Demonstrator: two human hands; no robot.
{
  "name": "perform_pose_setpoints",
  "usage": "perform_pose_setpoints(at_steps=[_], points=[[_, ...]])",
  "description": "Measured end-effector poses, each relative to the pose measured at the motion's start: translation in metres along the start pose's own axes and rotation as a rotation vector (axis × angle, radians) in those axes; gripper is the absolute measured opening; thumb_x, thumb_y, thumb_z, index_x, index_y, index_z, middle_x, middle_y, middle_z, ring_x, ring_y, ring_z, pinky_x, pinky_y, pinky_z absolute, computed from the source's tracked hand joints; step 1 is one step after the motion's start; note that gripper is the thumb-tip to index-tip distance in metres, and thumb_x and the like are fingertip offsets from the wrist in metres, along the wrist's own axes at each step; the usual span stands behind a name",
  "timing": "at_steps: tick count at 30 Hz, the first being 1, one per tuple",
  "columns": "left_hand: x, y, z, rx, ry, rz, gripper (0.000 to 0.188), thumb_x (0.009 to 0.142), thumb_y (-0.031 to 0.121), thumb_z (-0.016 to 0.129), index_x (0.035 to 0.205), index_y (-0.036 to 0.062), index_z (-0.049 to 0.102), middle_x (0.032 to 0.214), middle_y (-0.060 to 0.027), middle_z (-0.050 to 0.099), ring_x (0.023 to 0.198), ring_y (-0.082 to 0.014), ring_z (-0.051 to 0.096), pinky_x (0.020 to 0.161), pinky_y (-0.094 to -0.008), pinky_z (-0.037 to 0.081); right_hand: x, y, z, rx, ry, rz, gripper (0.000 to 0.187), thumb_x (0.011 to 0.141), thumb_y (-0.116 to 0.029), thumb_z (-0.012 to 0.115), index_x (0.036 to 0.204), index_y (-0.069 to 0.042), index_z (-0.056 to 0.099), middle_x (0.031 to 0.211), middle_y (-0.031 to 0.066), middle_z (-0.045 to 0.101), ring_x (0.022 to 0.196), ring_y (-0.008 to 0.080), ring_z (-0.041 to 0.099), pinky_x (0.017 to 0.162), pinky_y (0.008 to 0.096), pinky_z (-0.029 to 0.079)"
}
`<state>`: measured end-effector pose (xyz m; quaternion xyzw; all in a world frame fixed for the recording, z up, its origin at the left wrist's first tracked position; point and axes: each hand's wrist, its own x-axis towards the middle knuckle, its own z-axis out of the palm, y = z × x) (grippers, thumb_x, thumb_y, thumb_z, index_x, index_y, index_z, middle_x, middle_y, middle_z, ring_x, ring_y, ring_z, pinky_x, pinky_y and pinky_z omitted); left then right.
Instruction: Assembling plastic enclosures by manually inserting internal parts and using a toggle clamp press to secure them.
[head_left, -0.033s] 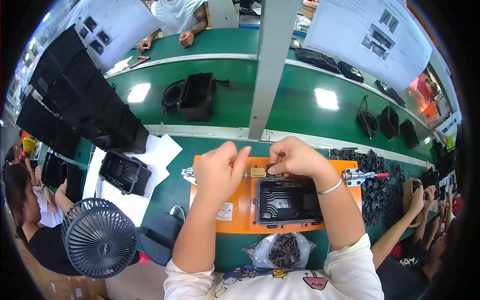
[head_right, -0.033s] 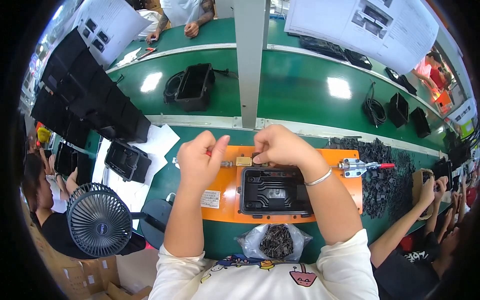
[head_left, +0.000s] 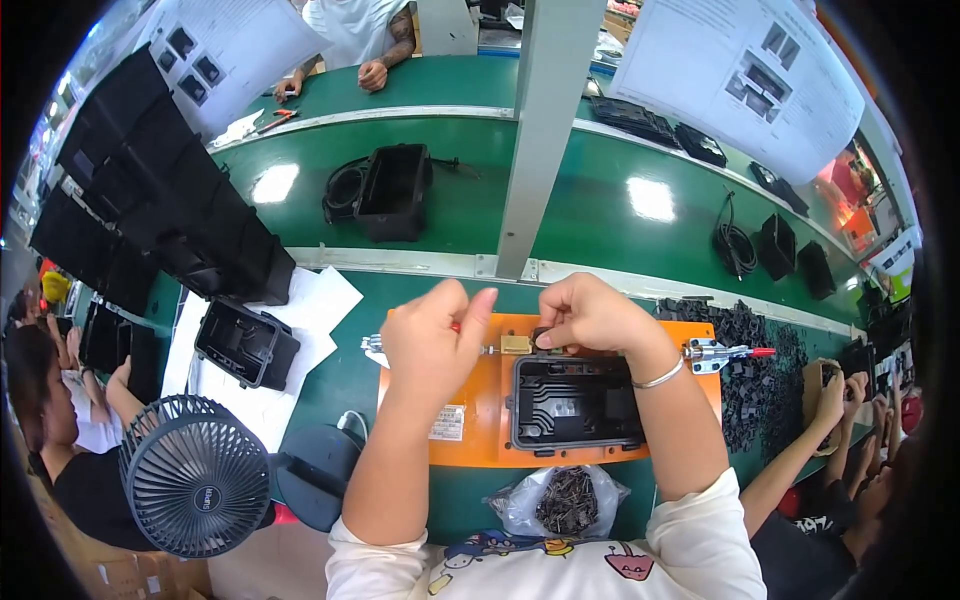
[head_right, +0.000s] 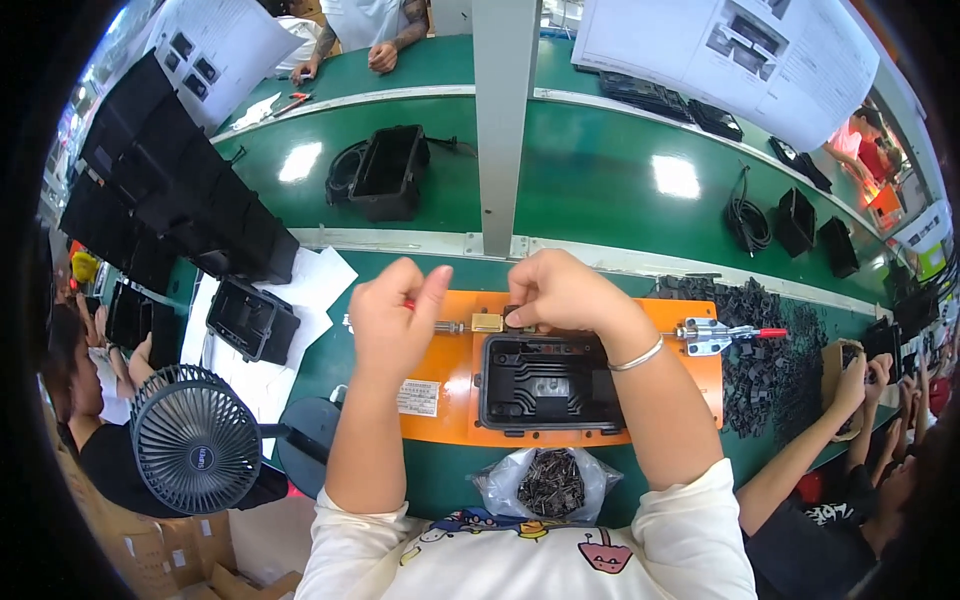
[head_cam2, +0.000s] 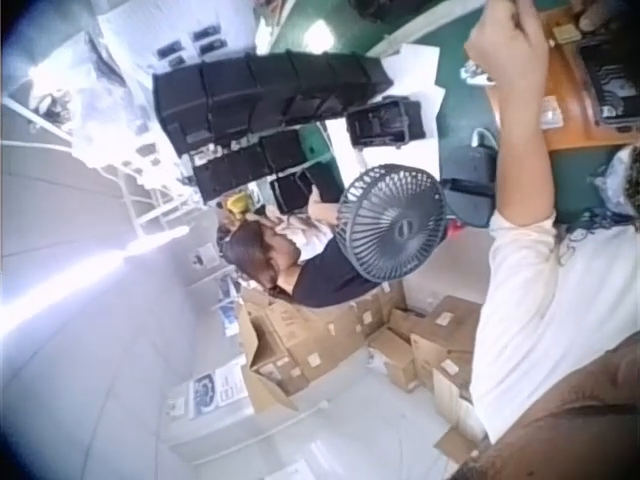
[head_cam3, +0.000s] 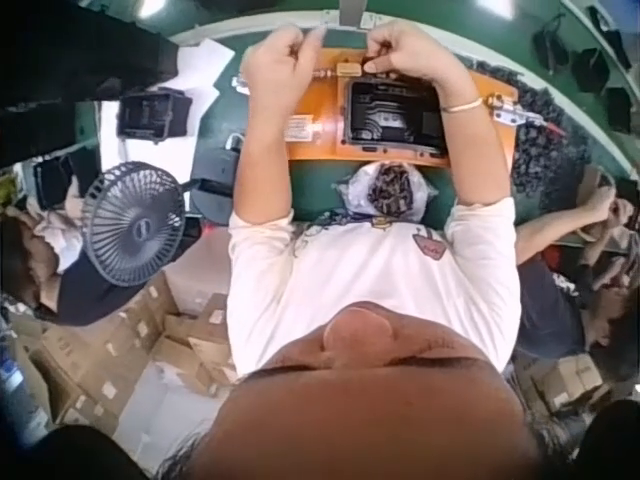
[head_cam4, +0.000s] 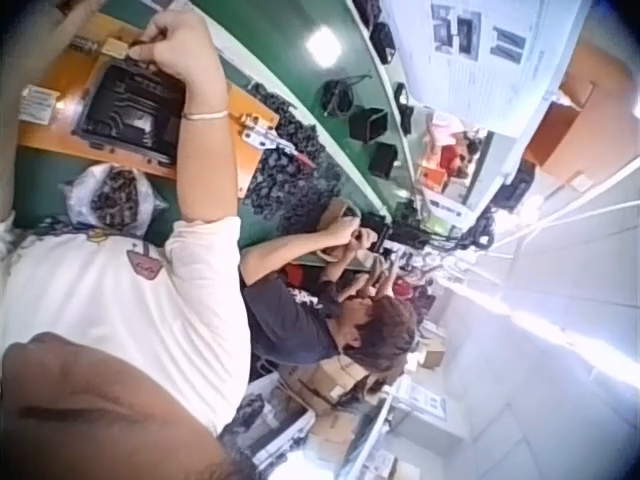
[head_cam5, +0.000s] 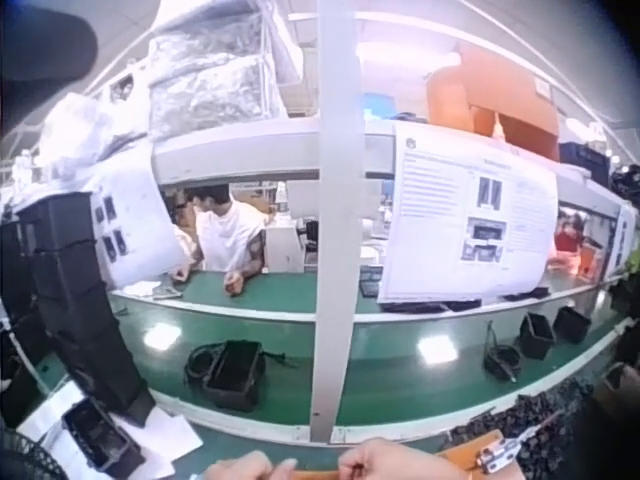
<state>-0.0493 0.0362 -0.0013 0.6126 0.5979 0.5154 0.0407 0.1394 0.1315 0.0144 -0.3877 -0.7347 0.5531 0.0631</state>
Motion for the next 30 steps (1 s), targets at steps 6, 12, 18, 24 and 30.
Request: perform_pose_setpoints(at_steps=[6, 12, 18, 24, 30], points=[[0.019, -0.010, -0.050, -0.665, 0.322, -0.322, 0.036, 0.094, 0.015, 0.060, 0.064, 0.0099, 0.041, 0.055, 0.0061, 0.034, 0.050, -0.0015, 0.029, 0.045, -0.0204, 0.024, 0.002, 0.003, 0.001, -0.011, -0.022, 0.017, 0.014, 0.074, -0.001, 0.074, 0.070, 0.000, 0.061, 0.059, 0.0002, 0.058, 0.051, 0.0054, 0.054, 0.047, 0.0202, 0.041], [0.027, -0.027, -0.070, -0.809, 0.436, -0.340, 0.038, 0.099, 0.030, 0.049, 0.067, 0.0120, 0.040, 0.050, 0.0023, 0.036, 0.043, -0.0065, 0.031, 0.043, -0.0225, 0.025, -0.003, -0.004, -0.003, -0.038, -0.032, 0.056, 0.014, 0.074, -0.002, 0.076, 0.073, 0.000, 0.061, 0.062, 0.0004, 0.061, 0.053, 0.0046, 0.055, 0.047, 0.0198, 0.041], [0.025, -0.041, -0.082, -0.963, 0.559, -0.406, 0.039, 0.100, 0.033, 0.046, 0.069, 0.0116, 0.039, 0.050, 0.0011, 0.035, 0.044, -0.0066, 0.034, 0.044, -0.0227, 0.030, -0.002, 0.009, -0.004, 0.075, -0.027, -0.064, 0.014, 0.074, -0.001, 0.075, 0.073, 0.000, 0.062, 0.064, 0.0005, 0.062, 0.053, 0.0046, 0.055, 0.048, 0.0196, 0.041], [0.025, -0.042, -0.080, -0.912, 0.560, -0.417, 0.042, 0.100, 0.036, 0.047, 0.067, 0.0126, 0.037, 0.051, 0.0003, 0.035, 0.045, -0.0089, 0.030, 0.046, -0.0250, 0.027, -0.004, 0.004, -0.003, 0.097, -0.017, -0.040, 0.014, 0.074, -0.001, 0.075, 0.072, 0.000, 0.062, 0.063, 0.0009, 0.062, 0.052, 0.0048, 0.054, 0.048, 0.0194, 0.041], [0.030, -0.043, -0.074, -0.618, 0.767, -0.358, 0.035, 0.099, 0.029, 0.051, 0.071, 0.0096, 0.043, 0.053, 0.0013, 0.040, 0.048, -0.0066, 0.037, 0.047, -0.0217, 0.032, -0.007, 0.005, 0.008, -0.344, 0.188, -0.219, 0.021, 0.070, -0.006, 0.079, 0.078, 0.003, 0.061, 0.060, 0.0039, 0.060, 0.055, 0.0094, 0.056, 0.049, 0.0250, 0.042]])
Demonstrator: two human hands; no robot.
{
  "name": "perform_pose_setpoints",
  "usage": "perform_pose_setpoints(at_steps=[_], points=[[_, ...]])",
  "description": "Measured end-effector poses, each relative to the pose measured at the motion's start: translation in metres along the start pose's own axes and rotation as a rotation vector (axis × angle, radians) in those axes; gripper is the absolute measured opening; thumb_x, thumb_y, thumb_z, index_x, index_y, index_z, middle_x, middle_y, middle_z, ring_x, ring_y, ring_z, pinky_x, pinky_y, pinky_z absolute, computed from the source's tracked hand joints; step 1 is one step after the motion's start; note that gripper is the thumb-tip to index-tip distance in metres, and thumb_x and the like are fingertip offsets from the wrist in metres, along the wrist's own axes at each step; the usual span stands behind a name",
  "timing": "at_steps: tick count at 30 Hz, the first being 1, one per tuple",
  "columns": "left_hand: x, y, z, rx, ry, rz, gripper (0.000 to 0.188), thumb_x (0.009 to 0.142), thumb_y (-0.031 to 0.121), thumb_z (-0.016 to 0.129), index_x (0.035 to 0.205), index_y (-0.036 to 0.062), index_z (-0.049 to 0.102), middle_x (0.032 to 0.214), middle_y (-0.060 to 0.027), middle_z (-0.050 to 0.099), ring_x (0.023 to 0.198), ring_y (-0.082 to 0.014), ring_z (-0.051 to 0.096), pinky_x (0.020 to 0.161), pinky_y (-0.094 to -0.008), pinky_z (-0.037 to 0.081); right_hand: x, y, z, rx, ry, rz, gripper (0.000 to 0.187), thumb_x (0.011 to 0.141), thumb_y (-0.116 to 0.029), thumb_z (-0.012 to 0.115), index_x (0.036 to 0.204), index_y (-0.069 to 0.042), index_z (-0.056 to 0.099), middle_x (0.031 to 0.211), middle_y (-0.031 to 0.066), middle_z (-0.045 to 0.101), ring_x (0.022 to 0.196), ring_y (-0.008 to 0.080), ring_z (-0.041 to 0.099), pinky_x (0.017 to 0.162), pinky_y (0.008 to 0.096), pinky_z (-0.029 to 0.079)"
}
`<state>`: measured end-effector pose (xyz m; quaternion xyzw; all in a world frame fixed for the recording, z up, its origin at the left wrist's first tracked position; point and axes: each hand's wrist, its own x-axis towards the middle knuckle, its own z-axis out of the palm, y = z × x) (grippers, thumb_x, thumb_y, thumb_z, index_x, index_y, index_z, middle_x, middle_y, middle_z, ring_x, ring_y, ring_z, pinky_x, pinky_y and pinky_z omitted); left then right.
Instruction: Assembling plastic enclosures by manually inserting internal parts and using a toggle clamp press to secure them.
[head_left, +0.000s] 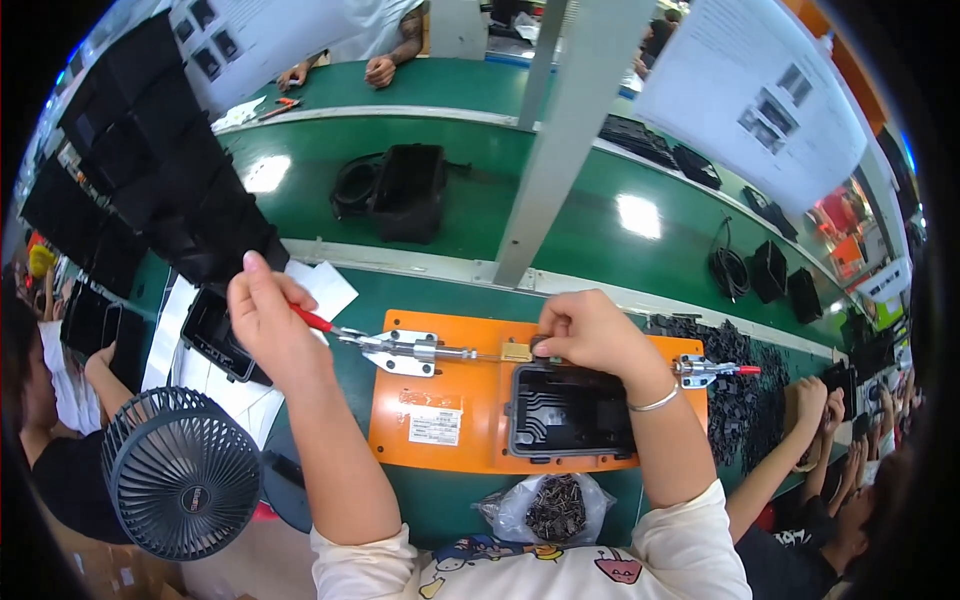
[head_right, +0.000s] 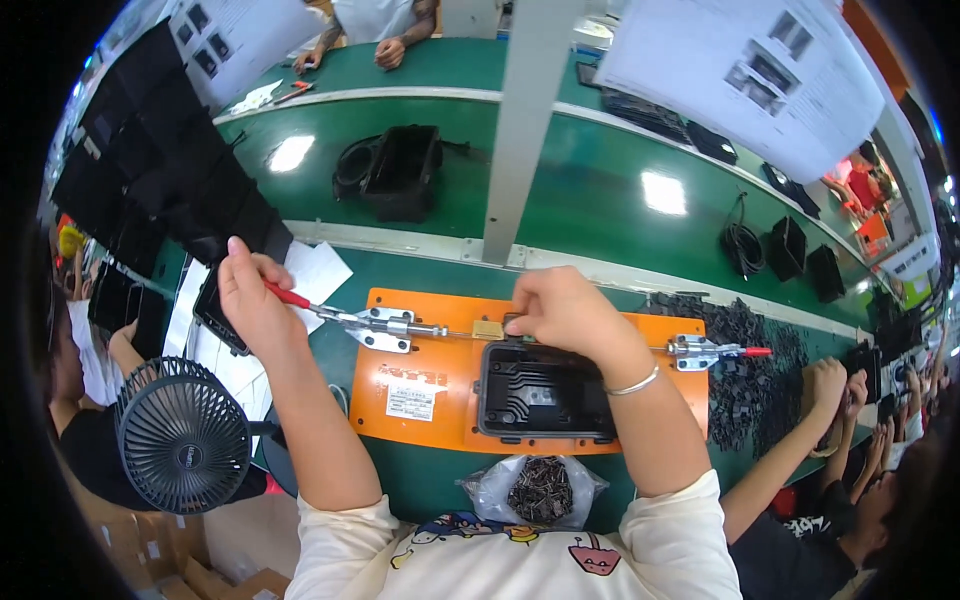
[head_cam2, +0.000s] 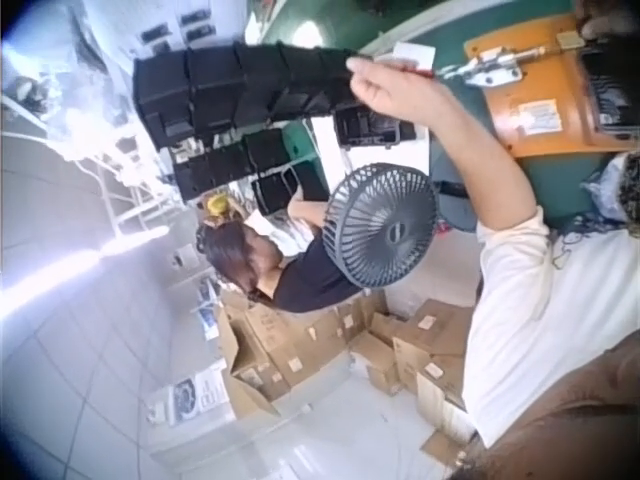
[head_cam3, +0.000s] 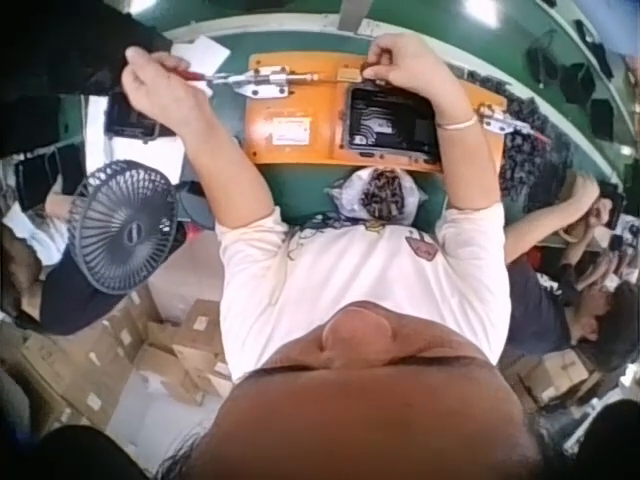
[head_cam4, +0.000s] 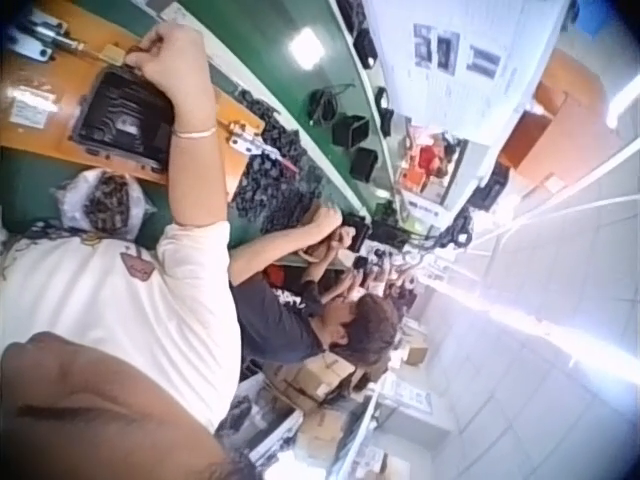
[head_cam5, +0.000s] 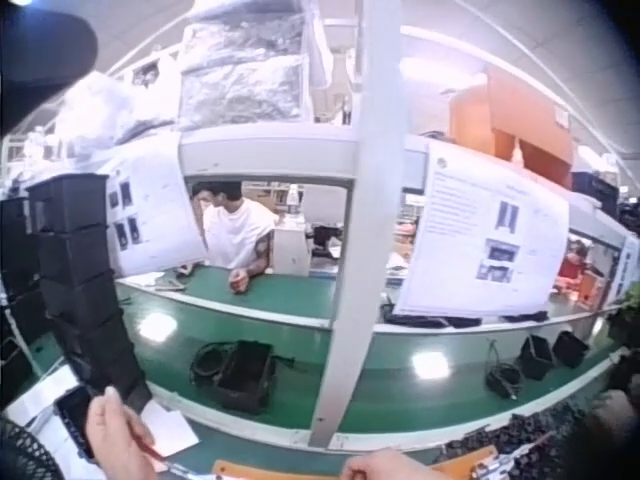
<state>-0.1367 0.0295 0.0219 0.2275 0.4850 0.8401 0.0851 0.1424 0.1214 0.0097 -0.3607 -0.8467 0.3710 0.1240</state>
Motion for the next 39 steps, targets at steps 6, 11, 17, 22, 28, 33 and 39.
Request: perform_pose_setpoints(at_steps=[6, 11, 17, 22, 28, 33, 39], points=[[0.028, -0.010, -0.040, 1.186, 0.149, 0.424, 0.031, 0.086, 0.022, 0.066, 0.113, 0.0107, 0.056, 0.109, -0.0120, 0.052, 0.106, -0.0302, 0.048, 0.089, -0.0462, 0.038, -0.044, -0.009, -0.044, 0.031, 0.377, 0.054, 0.033, 0.073, -0.014, 0.079, 0.096, 0.002, 0.061, 0.064, 0.0011, 0.056, 0.058, 0.0058, 0.052, 0.053, 0.0210, 0.042], [0.026, -0.015, -0.040, 1.489, 0.099, 0.353, 0.038, 0.082, 0.019, 0.069, 0.118, 0.0193, 0.056, 0.124, -0.0113, 0.048, 0.120, -0.0328, 0.042, 0.095, -0.0525, 0.034, -0.142, 0.040, -0.085, 0.104, 0.781, 0.146, 0.024, 0.078, -0.013, 0.075, 0.092, 0.002, 0.062, 0.068, 0.0005, 0.058, 0.061, 0.0055, 0.052, 0.053, 0.0208, 0.041], [-0.118, 0.012, 0.067, 0.638, -1.131, 0.544, 0.029, 0.069, 0.023, 0.079, 0.084, 0.0032, 0.063, 0.090, -0.0131, 0.057, 0.085, -0.0302, 0.057, 0.073, -0.0404, 0.045, -0.227, 0.165, -0.065, 0.095, 1.256, 0.663, 0.050, 0.081, -0.029, 0.074, 0.114, 0.002, 0.053, 0.094, 0.0130, 0.062, 0.082, 0.0153, 0.058, 0.066, 0.0262, 0.047], [-0.188, -0.010, 0.103, 0.934, -1.400, 0.654, 0.041, 0.066, 0.035, 0.080, 0.085, 0.0033, 0.061, 0.085, -0.0104, 0.053, 0.086, -0.0289, 0.052, 0.073, -0.0399, 0.038, -0.215, 0.187, -0.068, 1.245, 1.391, 0.385, 0.054, 0.085, -0.039, 0.069, 0.119, -0.005, 0.044, 0.113, 0.0164, 0.057, 0.098, 0.0267, 0.059, 0.082, 0.0402, 0.046], [-0.204, -0.036, 0.104, 0.838, -1.322, 0.639, 0.032, 0.068, 0.022, 0.077, 0.083, 0.0024, 0.057, 0.085, -0.0122, 0.054, 0.085, -0.0313, 0.053, 0.073, -0.0417, 0.039, -0.203, 0.216, -0.098, 1.600, 1.441, 0.261, 0.034, 0.090, -0.040, 0.061, 0.078, -0.011, 0.050, 0.094, 0.0105, 0.064, 0.090, 0.0269, 0.060, 0.081, 0.0384, 0.047], [-0.207, -0.042, 0.104, 0.754, -1.333, 0.595, 0.027, 0.068, 0.017, 0.075, 0.081, 0.0009, 0.057, 0.086, -0.0138, 0.054, 0.085, -0.0316, 0.054, 0.075, -0.0433, 0.040, -0.184, 0.184, -0.121, 1.451, 1.590, 0.111, 0.045, 0.093, -0.036, 0.058, 0.058, -0.014, 0.041, 0.083, 0.0115, 0.067, 0.079, 0.0258, 0.062, 0.077, 0.0384, 0.048], [-0.205, -0.041, 0.103, 0.706, -1.341, 0.571, 0.026, 0.067, 0.014, 0.075, 0.081, 0.0002, 0.057, 0.085, -0.0146, 0.054, 0.085, -0.0325, 0.054, 0.076, -0.0432, 0.041, -0.143, 0.088, -0.101, 0.401, 1.223, 0.118, 0.034, 0.095, -0.029, 0.055, 0.078, -0.001, 0.063, 0.089, 0.0118, 0.068, 0.080, 0.0156, 0.059, 0.074, 0.0286, 0.047]])
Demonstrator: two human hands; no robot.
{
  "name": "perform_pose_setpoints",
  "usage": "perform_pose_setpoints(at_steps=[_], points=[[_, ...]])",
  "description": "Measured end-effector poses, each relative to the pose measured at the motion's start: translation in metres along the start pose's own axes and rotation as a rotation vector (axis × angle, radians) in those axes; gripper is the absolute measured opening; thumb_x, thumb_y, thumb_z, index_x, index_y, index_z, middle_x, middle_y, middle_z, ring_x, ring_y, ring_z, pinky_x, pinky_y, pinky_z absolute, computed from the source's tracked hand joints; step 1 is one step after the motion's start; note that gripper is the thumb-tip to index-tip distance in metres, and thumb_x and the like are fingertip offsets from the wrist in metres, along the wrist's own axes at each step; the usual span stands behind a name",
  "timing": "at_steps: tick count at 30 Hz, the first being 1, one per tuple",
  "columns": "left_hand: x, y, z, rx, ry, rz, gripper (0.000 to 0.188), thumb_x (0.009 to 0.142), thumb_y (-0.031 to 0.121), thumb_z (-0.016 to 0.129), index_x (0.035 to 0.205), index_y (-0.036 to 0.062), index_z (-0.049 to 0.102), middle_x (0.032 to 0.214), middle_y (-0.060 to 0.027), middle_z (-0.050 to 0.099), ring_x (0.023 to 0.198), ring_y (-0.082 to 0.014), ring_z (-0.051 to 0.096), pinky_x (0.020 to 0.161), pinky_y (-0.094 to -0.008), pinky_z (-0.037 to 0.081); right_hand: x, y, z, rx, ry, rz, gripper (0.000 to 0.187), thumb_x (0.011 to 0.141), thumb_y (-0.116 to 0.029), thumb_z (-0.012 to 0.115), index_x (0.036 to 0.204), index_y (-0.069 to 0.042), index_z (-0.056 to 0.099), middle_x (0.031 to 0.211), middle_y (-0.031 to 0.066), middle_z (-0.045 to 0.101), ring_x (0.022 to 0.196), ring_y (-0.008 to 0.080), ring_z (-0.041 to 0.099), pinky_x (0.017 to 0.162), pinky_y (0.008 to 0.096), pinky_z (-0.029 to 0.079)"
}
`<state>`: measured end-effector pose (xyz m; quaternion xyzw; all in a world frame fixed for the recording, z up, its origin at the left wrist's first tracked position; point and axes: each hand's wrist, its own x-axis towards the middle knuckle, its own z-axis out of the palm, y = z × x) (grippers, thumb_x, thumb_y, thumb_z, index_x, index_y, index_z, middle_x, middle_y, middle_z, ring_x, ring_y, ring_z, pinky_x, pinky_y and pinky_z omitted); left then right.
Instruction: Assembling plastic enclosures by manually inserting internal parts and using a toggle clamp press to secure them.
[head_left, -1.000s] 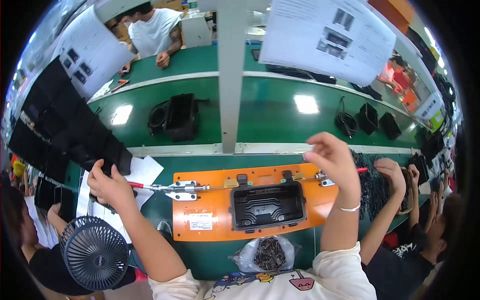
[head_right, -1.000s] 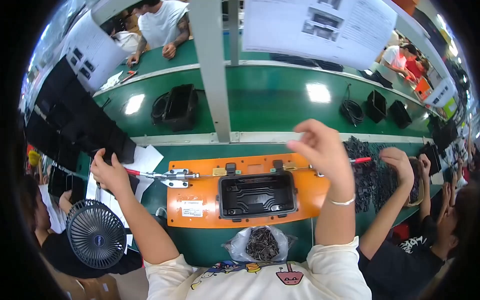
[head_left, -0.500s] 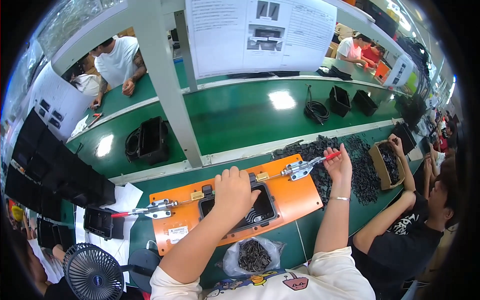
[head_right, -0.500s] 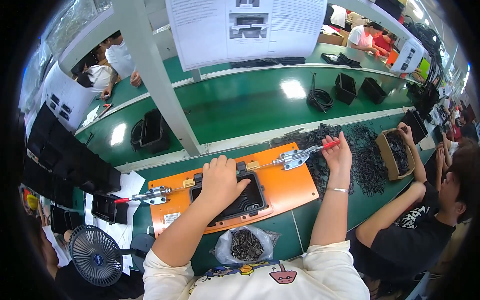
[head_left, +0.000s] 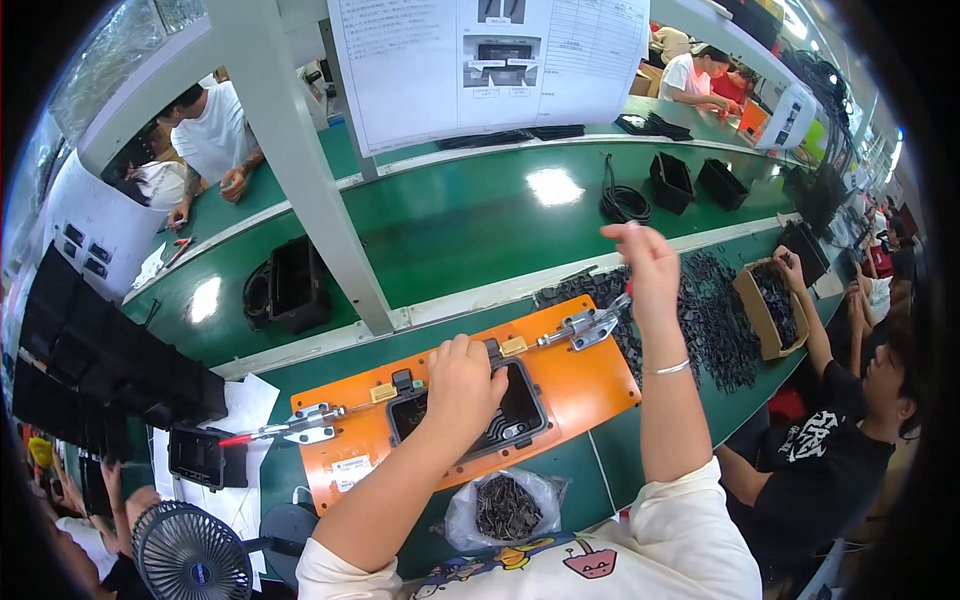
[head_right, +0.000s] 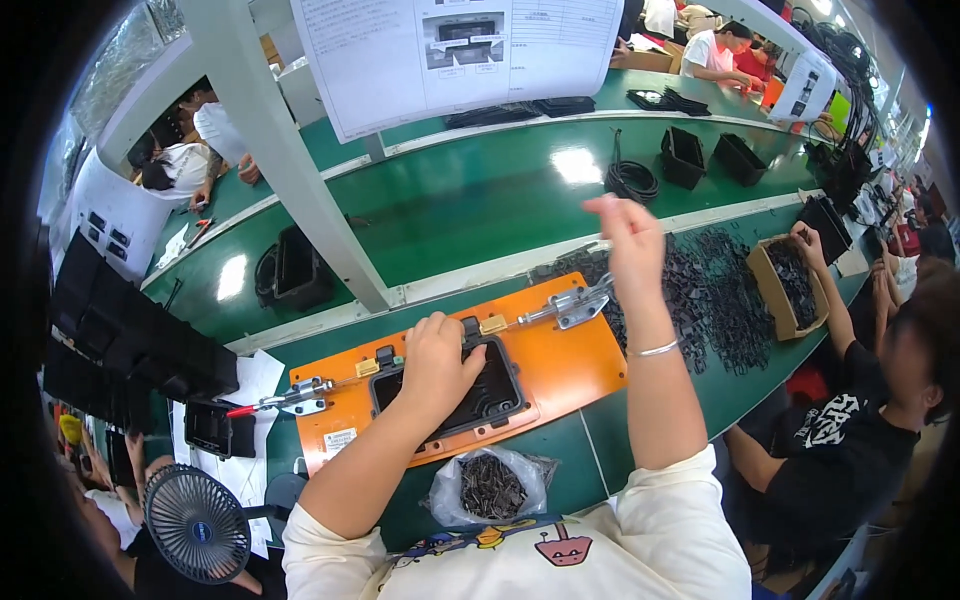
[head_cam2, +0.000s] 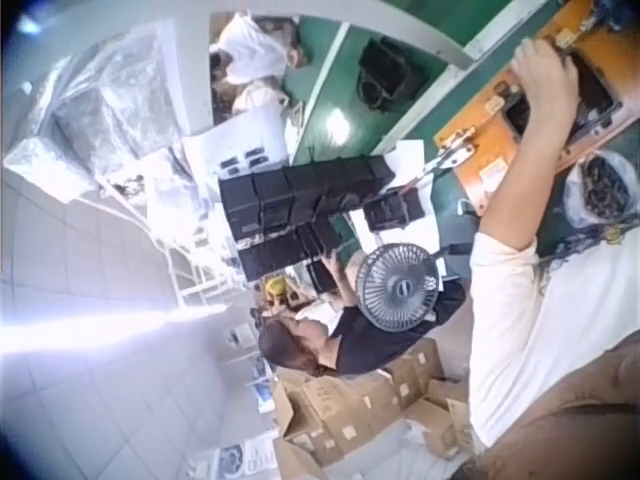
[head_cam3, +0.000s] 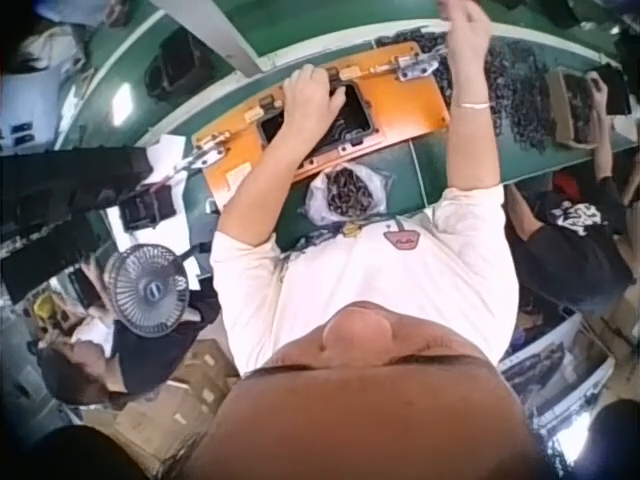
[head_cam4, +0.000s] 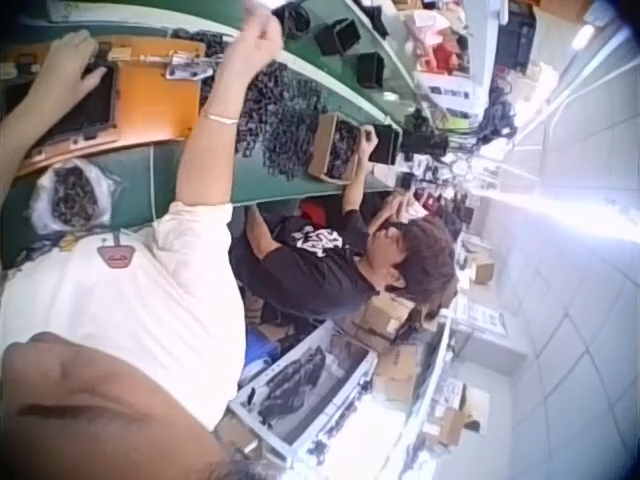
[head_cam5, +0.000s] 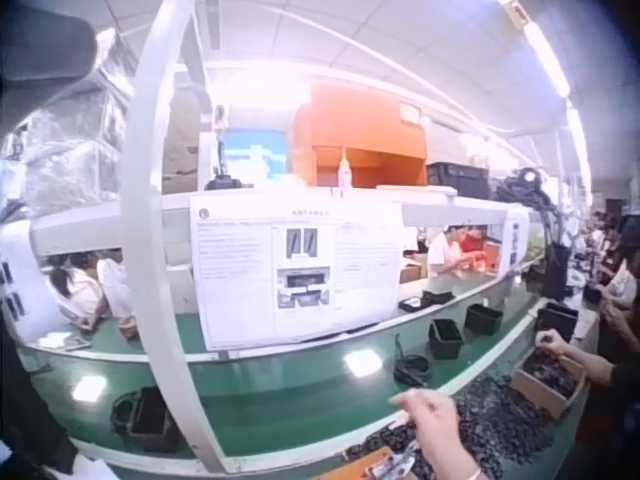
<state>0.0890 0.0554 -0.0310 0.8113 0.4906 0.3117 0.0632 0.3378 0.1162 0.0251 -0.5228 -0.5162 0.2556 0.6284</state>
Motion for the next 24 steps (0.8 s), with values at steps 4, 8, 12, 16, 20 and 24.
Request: perform_pose_setpoints(at_steps=[4, 8, 12, 16, 20, 24], points=[[0.000, -0.003, 0.001, 0.019, 0.012, 0.010, 0.027, 0.067, 0.014, 0.075, 0.081, 0.0001, 0.057, 0.085, -0.0145, 0.054, 0.084, -0.0326, 0.054, 0.076, -0.0432, 0.041, -0.040, 0.011, 0.045, -0.666, -0.448, -0.482, 0.032, 0.083, -0.035, 0.067, 0.099, -0.008, 0.068, 0.122, 0.0204, 0.056, 0.122, 0.0347, 0.047, 0.094, 0.0426, 0.043], [0.001, -0.002, 0.002, 0.024, 0.015, 0.013, 0.027, 0.067, 0.015, 0.075, 0.081, 0.0005, 0.057, 0.084, -0.0142, 0.055, 0.084, -0.0323, 0.055, 0.076, -0.0431, 0.041, -0.052, -0.001, 0.052, -0.951, -0.504, -0.489, 0.041, 0.079, -0.040, 0.069, 0.108, -0.011, 0.065, 0.133, 0.0228, 0.048, 0.130, 0.0422, 0.037, 0.099, 0.0538, 0.036], [-0.003, -0.005, 0.003, 0.023, 0.037, 0.016, 0.028, 0.067, 0.016, 0.077, 0.081, 0.0023, 0.056, 0.084, -0.0130, 0.054, 0.084, -0.0329, 0.054, 0.074, -0.0427, 0.040, -0.052, 0.001, 0.048, -0.965, -0.552, -0.480, 0.040, 0.081, -0.033, 0.069, 0.113, -0.010, 0.063, 0.135, 0.0235, 0.045, 0.129, 0.0408, 0.039, 0.102, 0.0498, 0.036], [-0.006, -0.006, -0.009, 0.021, -0.008, 0.006, 0.034, 0.068, 0.022, 0.079, 0.088, 0.0035, 0.058, 0.087, -0.0123, 0.054, 0.086, -0.0328, 0.053, 0.075, -0.0421, 0.039, -0.036, 0.006, 0.034, -0.584, -0.479, -0.491, 0.034, 0.083, -0.020, 0.066, 0.115, -0.009, 0.061, 0.131, 0.0225, 0.048, 0.127, 0.0360, 0.043, 0.100, 0.0430, 0.038], [-0.019, -0.004, -0.051, 0.013, 0.006, 0.036, 0.041, 0.070, 0.026, 0.078, 0.099, 0.0060, 0.058, 0.094, -0.0126, 0.052, 0.090, -0.0323, 0.051, 0.074, -0.0425, 0.039, 0.001, 0.003, -0.011, -0.197, 0.078, -0.175, 0.031, 0.085, -0.011, 0.063, 0.115, -0.005, 0.059, 0.121, 0.0144, 0.055, 0.109, 0.0239, 0.055, 0.090, 0.0347, 0.045], [-0.050, -0.021, -0.080, -0.007, 0.094, -0.144, 0.035, 0.071, 0.024, 0.078, 0.092, 0.0047, 0.057, 0.089, -0.0113, 0.053, 0.086, -0.0309, 0.052, 0.074, -0.0421, 0.039, 0.010, 0.028, -0.080, -0.247, 0.619, -0.131, 0.022, 0.087, -0.009, 0.062, 0.107, 0.000, 0.058, 0.102, 0.0098, 0.059, 0.093, 0.0171, 0.058, 0.083, 0.0271, 0.046]])
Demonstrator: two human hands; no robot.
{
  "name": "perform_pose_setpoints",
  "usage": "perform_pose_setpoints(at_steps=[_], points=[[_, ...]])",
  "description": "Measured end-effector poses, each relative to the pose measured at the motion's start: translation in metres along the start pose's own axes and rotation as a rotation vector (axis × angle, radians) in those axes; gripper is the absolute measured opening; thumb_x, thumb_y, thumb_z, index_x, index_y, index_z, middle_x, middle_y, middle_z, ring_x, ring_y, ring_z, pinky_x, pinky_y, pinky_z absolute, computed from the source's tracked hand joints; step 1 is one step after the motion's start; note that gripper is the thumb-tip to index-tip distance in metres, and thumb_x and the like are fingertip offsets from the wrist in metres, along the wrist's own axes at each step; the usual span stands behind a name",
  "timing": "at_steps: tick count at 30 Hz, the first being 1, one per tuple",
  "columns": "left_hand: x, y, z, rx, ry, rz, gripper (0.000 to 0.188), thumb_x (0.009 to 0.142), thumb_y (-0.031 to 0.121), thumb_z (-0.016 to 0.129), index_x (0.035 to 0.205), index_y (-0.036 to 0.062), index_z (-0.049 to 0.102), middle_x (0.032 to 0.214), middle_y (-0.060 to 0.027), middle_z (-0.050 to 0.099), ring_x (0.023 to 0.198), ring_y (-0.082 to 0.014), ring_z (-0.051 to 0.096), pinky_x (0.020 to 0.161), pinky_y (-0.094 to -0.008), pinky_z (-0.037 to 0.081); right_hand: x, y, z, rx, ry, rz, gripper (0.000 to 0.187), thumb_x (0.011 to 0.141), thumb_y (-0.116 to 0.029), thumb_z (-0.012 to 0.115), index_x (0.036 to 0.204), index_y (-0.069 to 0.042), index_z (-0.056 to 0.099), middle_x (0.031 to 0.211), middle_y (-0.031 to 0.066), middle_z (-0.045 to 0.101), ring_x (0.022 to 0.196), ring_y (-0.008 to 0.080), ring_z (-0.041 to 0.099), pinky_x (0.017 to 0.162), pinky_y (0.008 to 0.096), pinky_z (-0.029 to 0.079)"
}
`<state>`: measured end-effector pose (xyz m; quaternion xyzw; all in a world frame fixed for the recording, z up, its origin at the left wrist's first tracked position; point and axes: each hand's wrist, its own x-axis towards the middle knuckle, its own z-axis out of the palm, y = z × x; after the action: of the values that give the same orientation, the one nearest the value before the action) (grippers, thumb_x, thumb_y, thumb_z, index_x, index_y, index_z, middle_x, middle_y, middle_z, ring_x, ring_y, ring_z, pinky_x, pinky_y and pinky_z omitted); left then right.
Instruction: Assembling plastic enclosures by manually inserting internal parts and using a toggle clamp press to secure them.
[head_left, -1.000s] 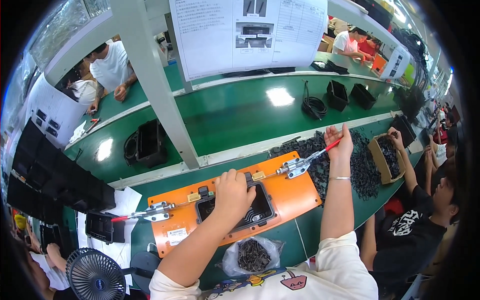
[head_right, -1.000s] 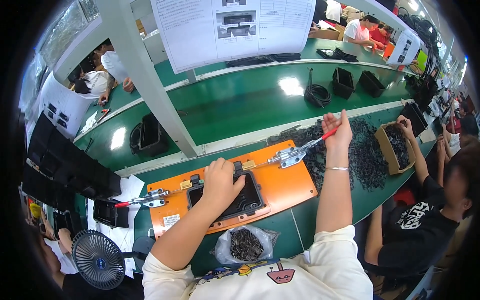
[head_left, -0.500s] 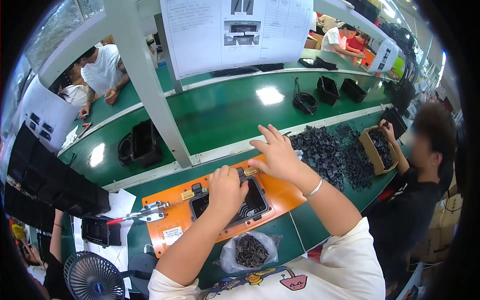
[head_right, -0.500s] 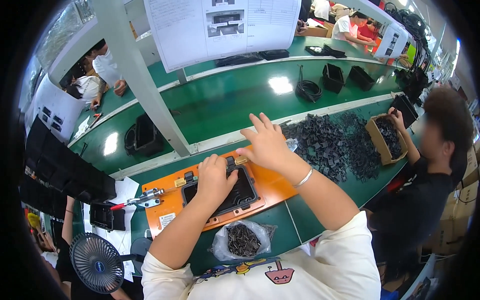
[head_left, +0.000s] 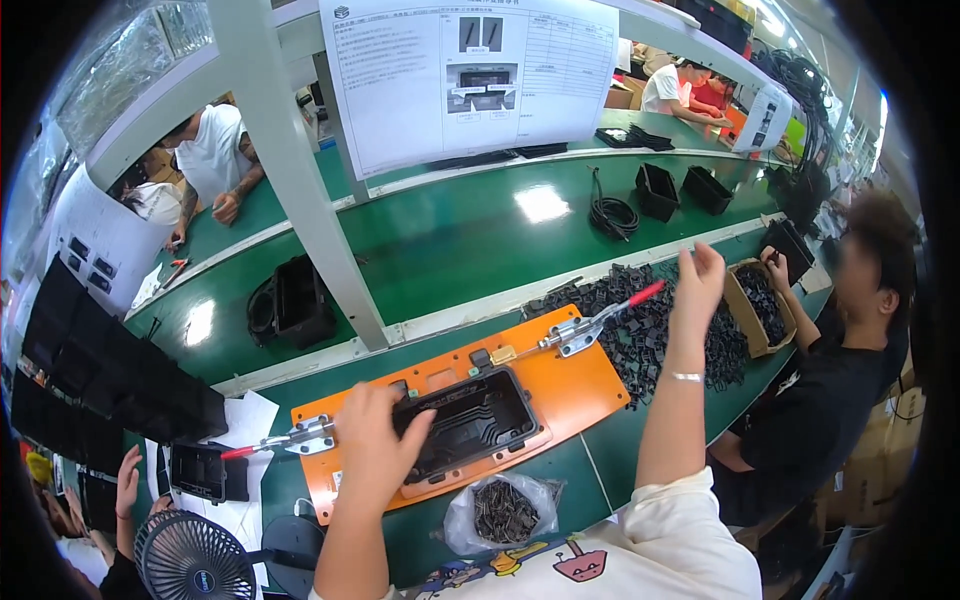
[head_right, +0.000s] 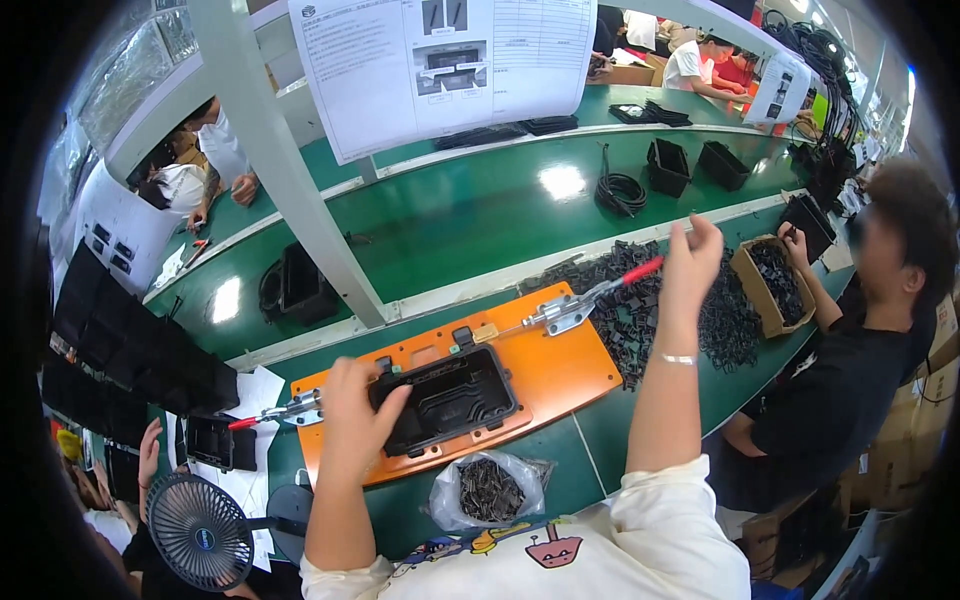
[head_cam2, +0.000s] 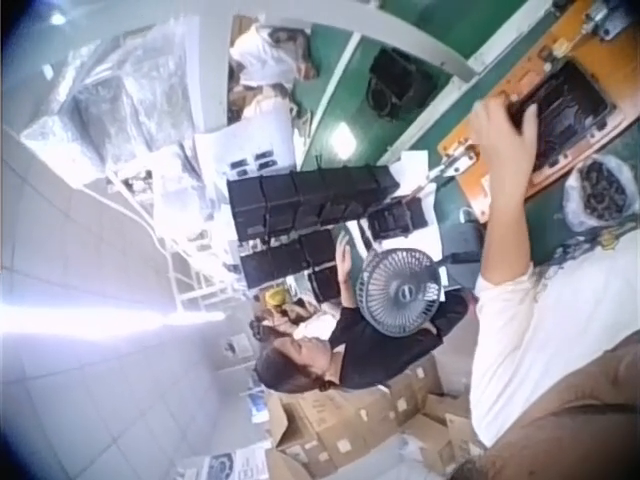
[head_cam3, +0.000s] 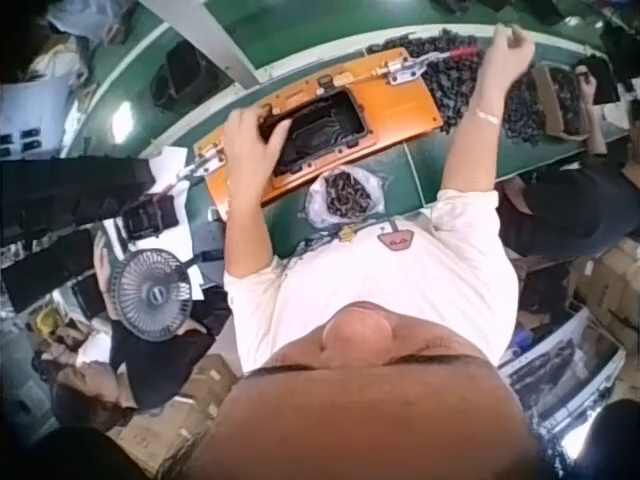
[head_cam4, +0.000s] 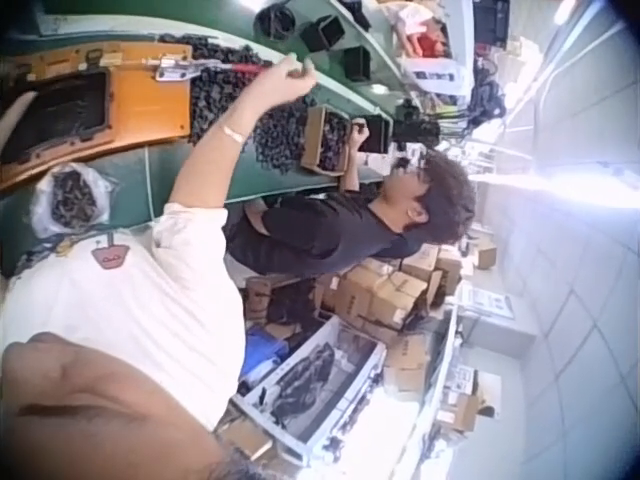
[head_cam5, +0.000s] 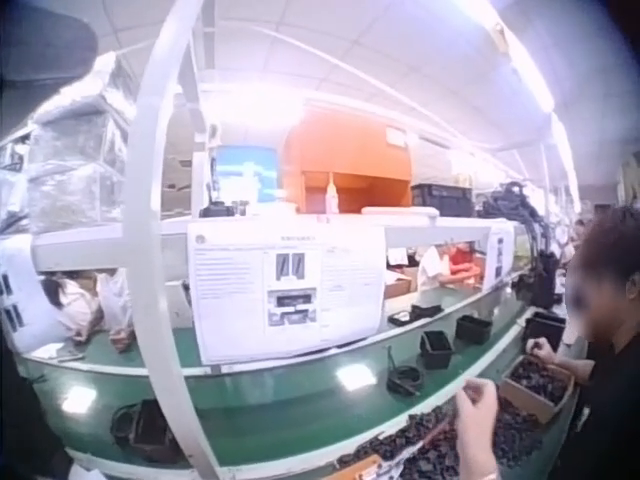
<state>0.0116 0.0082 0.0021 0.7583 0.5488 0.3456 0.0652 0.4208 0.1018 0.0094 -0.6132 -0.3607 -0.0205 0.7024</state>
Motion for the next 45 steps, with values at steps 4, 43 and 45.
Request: perform_pose_setpoints(at_steps=[4, 43, 45], points=[[-0.028, -0.014, -0.018, -0.037, -0.084, -0.254, 0.037, 0.070, 0.025, 0.080, 0.079, 0.0025, 0.053, 0.077, -0.0111, 0.054, 0.073, -0.0287, 0.054, 0.064, -0.0372, 0.043, -0.059, -0.053, -0.027, 0.173, -0.461, 0.224, 0.009, 0.086, -0.010, 0.065, 0.089, -0.002, 0.060, 0.078, 0.0011, 0.057, 0.069, 0.0104, 0.053, 0.065, 0.0247, 0.045], [-0.026, -0.017, -0.018, -0.503, 0.044, -0.177, 0.017, 0.080, 0.009, 0.070, 0.083, -0.0029, 0.058, 0.071, -0.0100, 0.053, 0.059, -0.0180, 0.053, 0.054, -0.0276, 0.043, -0.108, -0.136, 0.020, 0.070, -1.037, -0.137, 0.025, 0.071, -0.006, 0.070, 0.070, -0.005, 0.044, 0.058, -0.0035, 0.041, 0.055, 0.0041, 0.041, 0.047, 0.0240, 0.034], [-0.014, -0.015, -0.037, -0.426, 0.074, -0.189, 0.017, 0.082, 0.010, 0.069, 0.088, -0.0028, 0.059, 0.078, -0.0107, 0.055, 0.064, -0.0177, 0.054, 0.060, -0.0279, 0.045, -0.072, -0.113, 0.046, 0.218, -1.020, 0.129, 0.021, 0.073, -0.008, 0.068, 0.071, -0.005, 0.047, 0.062, -0.0025, 0.046, 0.057, 0.0058, 0.042, 0.048, 0.0249, 0.036]])
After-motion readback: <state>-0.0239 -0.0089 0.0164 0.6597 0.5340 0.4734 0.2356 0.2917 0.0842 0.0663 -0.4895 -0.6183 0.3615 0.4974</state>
